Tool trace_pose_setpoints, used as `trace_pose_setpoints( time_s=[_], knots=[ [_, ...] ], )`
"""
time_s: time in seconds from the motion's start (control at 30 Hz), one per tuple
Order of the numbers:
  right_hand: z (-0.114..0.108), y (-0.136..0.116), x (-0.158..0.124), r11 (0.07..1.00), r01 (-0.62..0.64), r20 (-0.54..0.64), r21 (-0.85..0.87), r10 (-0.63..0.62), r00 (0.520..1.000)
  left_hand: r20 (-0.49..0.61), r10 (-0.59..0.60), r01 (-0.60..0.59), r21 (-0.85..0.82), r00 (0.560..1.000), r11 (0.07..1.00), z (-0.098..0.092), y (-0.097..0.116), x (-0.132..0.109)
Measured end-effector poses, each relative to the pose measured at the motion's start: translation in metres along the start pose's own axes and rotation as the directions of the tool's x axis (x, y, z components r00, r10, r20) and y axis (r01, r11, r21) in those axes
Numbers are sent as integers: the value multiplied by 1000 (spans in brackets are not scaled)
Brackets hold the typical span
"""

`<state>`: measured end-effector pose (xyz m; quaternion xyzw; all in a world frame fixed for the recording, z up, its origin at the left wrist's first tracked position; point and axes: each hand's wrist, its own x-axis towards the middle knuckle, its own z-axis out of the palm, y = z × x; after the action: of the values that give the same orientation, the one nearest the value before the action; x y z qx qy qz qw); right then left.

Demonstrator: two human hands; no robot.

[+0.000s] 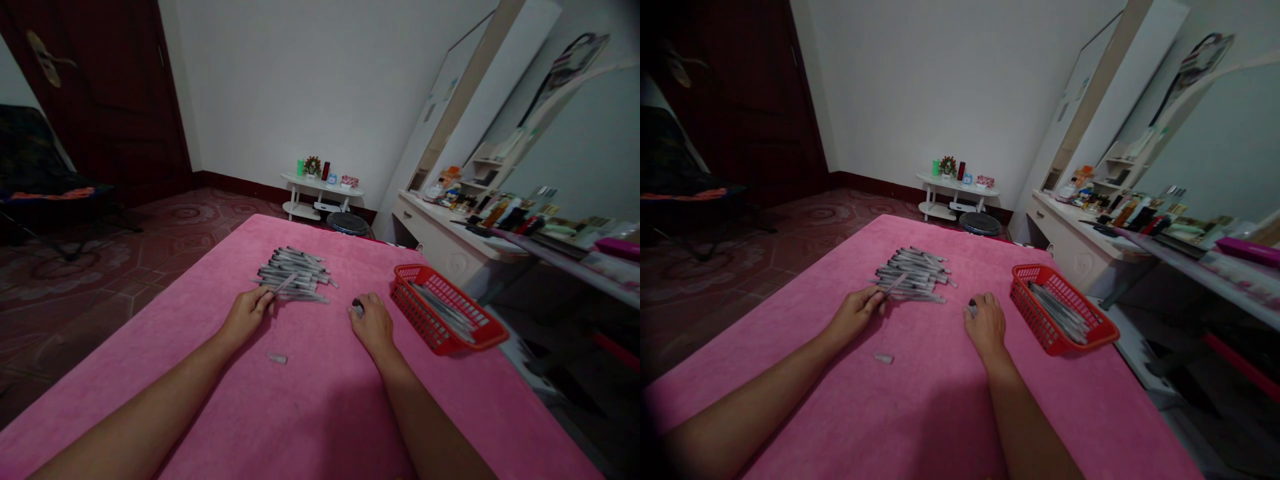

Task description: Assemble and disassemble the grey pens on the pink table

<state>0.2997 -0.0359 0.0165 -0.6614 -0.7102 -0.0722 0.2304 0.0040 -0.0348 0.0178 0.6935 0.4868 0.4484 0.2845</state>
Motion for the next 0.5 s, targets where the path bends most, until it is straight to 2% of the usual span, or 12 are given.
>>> trace_pose_setpoints(
  time_s=[0.1, 0.2, 0.37, 0.5],
  knots=[
    [-8, -15, -9, 967, -98, 2, -236, 101, 995, -1, 3, -3, -3, 1000, 1000, 0, 0, 0],
    [-13, -24, -13, 927, -131, 53, -352, 159, 986, -4, 5, -5, -15, 1000, 1000, 0, 0, 0],
    [-19, -29, -18, 921, -68, 141, -383, 131, 981, -21, -1, 0, -34, 1000, 999, 1, 0, 2],
    [-20, -49, -21, 960, 50, 223, -275, 13, 975, -39, -7, 5, -73, 999, 997, 1, -1, 6]
  ],
)
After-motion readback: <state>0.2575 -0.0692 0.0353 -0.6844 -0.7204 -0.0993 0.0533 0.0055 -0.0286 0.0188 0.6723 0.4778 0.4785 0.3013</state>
